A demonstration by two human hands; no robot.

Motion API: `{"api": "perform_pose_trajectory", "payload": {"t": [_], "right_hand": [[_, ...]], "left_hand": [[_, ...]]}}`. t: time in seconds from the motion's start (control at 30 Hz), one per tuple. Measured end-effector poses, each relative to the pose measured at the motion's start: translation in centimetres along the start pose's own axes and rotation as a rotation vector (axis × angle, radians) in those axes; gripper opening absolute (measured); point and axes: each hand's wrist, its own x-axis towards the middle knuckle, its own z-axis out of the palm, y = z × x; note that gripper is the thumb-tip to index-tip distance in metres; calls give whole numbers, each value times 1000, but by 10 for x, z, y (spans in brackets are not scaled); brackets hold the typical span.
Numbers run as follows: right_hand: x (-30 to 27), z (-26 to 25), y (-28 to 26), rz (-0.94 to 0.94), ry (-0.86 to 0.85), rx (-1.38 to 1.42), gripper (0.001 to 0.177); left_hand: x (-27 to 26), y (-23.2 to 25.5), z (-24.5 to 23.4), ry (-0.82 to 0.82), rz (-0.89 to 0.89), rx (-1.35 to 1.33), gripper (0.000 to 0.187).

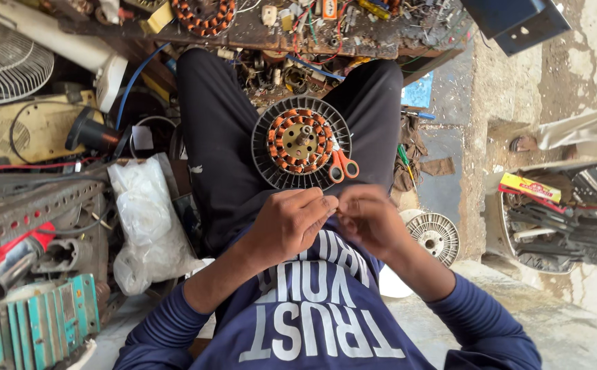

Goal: The person sits on the floor and works on a motor stator, using shears to trim and adjust copper windings. They then retrieve a red wire from a drawer, strip its ends, and prepare it for connection.

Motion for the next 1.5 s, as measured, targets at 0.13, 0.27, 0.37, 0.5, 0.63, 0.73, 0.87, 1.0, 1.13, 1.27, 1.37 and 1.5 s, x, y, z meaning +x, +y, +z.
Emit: {"api": "perform_pose_trajectory", "payload": {"t": [0.13,0.27,0.37,0.5,0.63,0.73,0.87,1.0,1.13,1.27,1.37,1.5], "right_hand": [[-11,4,4,43,-12,88,19],[-6,0,-16,-501,128,-431,28],[3,-1,-28,-993,155,-888,25],[19,-8,-32,-1241,72,-934,20],[17,-13,-15,-1203,28,-931,14],[-3,-5,3,-408,-79,-446,17],[-15,-4,9,143,-129,65,23],[-15,-6,-1,-253,30,-330,30],[-20,-4,2,-431,90,-632,32],[-20,-1,18,185,-54,8,33],[-24,0,22,99,-108,106,31],[-18,-3,6,-237,-70,-177,34]], "left_hand": [[2,4,1,12,-42,-97,9],[2,5,1,19,-178,-260,9],[2,6,2,-12,-165,-303,10],[2,7,0,-38,-205,-311,9],[0,6,0,-43,-184,-304,8],[-1,3,2,0,-74,-142,7],[-1,1,4,-36,-67,-63,5],[-1,-2,4,4,-65,-123,8],[-1,1,5,-10,-91,-142,8],[2,2,3,-15,-21,-122,8],[0,3,0,-79,-49,-36,7],[0,1,1,-42,-46,-94,7]]}}
